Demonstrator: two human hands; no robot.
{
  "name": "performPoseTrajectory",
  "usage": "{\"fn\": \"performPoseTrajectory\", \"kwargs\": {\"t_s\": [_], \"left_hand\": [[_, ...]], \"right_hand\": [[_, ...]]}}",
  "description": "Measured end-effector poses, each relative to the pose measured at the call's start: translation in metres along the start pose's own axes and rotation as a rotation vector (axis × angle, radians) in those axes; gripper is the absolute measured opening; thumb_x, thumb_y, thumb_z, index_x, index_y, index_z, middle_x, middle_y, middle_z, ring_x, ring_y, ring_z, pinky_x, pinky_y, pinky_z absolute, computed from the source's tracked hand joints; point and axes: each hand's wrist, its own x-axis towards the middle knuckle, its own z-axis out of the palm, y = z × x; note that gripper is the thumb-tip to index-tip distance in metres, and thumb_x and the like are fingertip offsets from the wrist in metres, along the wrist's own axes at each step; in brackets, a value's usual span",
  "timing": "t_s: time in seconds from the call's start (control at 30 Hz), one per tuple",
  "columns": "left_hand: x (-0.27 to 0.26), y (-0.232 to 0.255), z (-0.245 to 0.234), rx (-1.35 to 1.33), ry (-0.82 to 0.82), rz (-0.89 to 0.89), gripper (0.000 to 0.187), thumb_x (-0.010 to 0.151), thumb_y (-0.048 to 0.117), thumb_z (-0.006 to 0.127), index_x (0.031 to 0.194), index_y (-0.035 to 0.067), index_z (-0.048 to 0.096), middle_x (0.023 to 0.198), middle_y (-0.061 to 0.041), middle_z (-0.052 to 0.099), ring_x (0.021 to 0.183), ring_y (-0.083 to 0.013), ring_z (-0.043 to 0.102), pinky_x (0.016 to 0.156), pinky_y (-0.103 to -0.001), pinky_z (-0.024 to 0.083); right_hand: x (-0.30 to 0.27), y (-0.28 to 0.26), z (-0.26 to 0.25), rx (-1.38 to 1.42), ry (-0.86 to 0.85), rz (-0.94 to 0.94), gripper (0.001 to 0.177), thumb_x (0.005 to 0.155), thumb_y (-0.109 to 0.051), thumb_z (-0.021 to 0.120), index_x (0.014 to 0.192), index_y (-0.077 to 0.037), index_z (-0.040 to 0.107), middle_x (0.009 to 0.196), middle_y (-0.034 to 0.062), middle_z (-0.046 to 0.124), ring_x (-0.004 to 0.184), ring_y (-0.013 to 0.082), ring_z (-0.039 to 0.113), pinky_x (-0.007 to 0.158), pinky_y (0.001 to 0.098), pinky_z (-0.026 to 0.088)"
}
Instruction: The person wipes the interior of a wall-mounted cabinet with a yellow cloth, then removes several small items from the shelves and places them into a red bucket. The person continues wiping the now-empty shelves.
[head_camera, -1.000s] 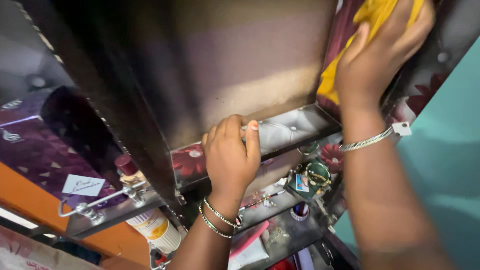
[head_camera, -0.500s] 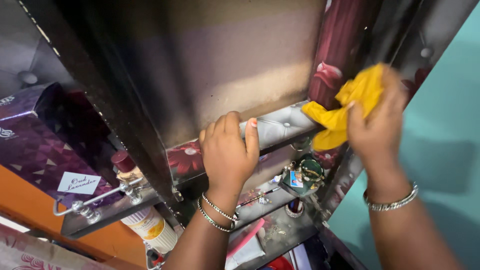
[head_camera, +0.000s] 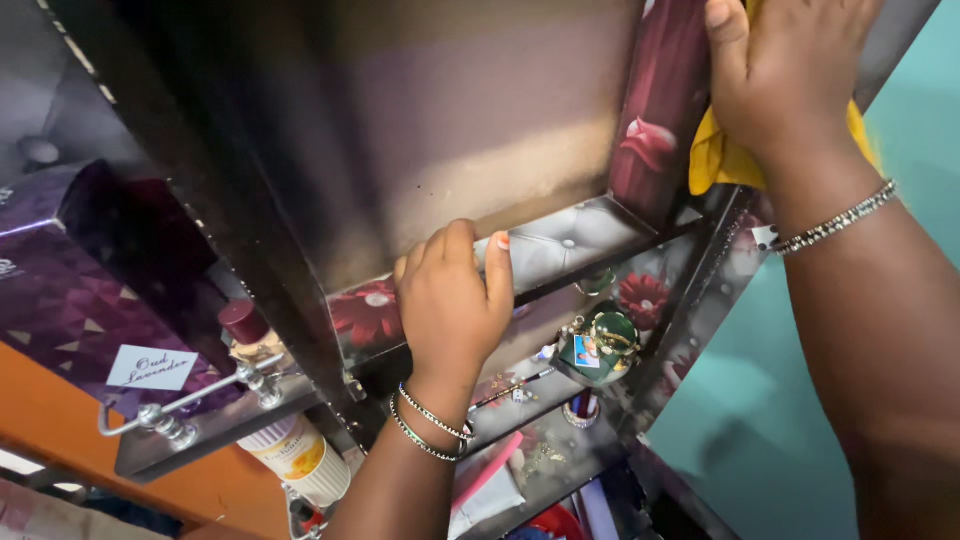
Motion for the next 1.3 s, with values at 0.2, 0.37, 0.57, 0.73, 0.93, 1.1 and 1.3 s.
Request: {"fn": "performPoseTrajectory", "kwargs": {"t_s": [0.2,0.37,0.57,0.73,0.93,1.1,1.3], "left_hand": [[0.004,0.0,-0.004,-0.016,0.008,0.025,0.028,0.098,0.032,0.061,0.093,0.005,0.062,0.085,-0.015,0.065,0.086,-0.0373,0.061,0.08,-0.05,0.043],[0.003,-0.002,-0.004,-0.023,0.021,0.035,0.028,0.098,0.033,0.061,0.093,0.005,0.062,0.086,-0.015,0.065,0.087,-0.0369,0.061,0.08,-0.05,0.044],[0.004,-0.001,-0.004,-0.018,-0.005,0.025,0.027,0.097,0.032,0.061,0.094,0.005,0.062,0.086,-0.014,0.065,0.087,-0.0365,0.061,0.08,-0.05,0.043],[0.003,0.0,0.0,-0.002,0.014,0.061,0.026,0.098,0.031,0.06,0.099,0.005,0.063,0.089,-0.014,0.066,0.088,-0.0359,0.061,0.08,-0.05,0.043],[0.002,0.001,0.005,0.0,-0.031,0.002,0.026,0.098,0.032,0.061,0.1,0.006,0.064,0.08,-0.012,0.064,0.085,-0.0355,0.061,0.08,-0.05,0.043],[0.002,0.003,0.003,0.038,-0.021,0.034,0.027,0.098,0.032,0.061,0.1,0.006,0.063,0.084,-0.014,0.065,0.087,-0.0357,0.062,0.081,-0.05,0.043],[0.003,0.003,0.003,0.049,0.012,0.064,0.026,0.099,0.031,0.061,0.1,0.005,0.063,0.09,-0.014,0.066,0.09,-0.0356,0.061,0.082,-0.049,0.043]], "right_hand": [[-0.002,-0.014,-0.049,-0.353,0.009,-0.053,0.034,0.098,-0.009,0.06,0.131,-0.011,0.061,0.132,0.0173,0.052,0.127,0.039,0.049,0.111,0.0489,0.033],[-0.007,-0.019,-0.047,-0.008,0.002,0.03,0.035,0.097,-0.001,0.06,0.132,-0.001,0.057,0.127,0.0228,0.052,0.116,0.0387,0.056,0.098,0.046,0.047],[0.007,0.003,-0.011,0.658,-0.114,0.274,0.015,0.117,-0.015,0.052,0.124,-0.001,0.053,0.096,0.0045,0.047,0.082,0.0178,0.044,0.074,0.0354,0.042],[0.01,0.022,0.039,1.364,-0.093,0.895,0.037,0.111,-0.05,0.042,0.094,-0.017,0.048,0.073,-0.0056,0.039,0.054,0.0067,0.032,0.045,0.0254,0.024],[-0.052,0.046,0.085,1.469,-0.042,0.95,0.048,0.108,-0.071,0.045,0.096,-0.024,0.041,0.083,-0.0111,0.036,0.068,0.0047,0.035,0.058,0.0257,0.028],[-0.113,-0.005,0.099,1.213,-0.132,1.306,0.062,0.101,-0.081,0.038,0.113,-0.022,0.054,0.094,-0.0166,0.047,0.076,-0.0003,0.042,0.064,0.02,0.033],[-0.09,-0.02,0.042,1.033,0.021,0.942,0.063,0.11,-0.068,0.04,0.097,-0.007,0.043,0.079,-0.0003,0.035,0.063,0.0102,0.032,0.056,0.0274,0.025]]}}
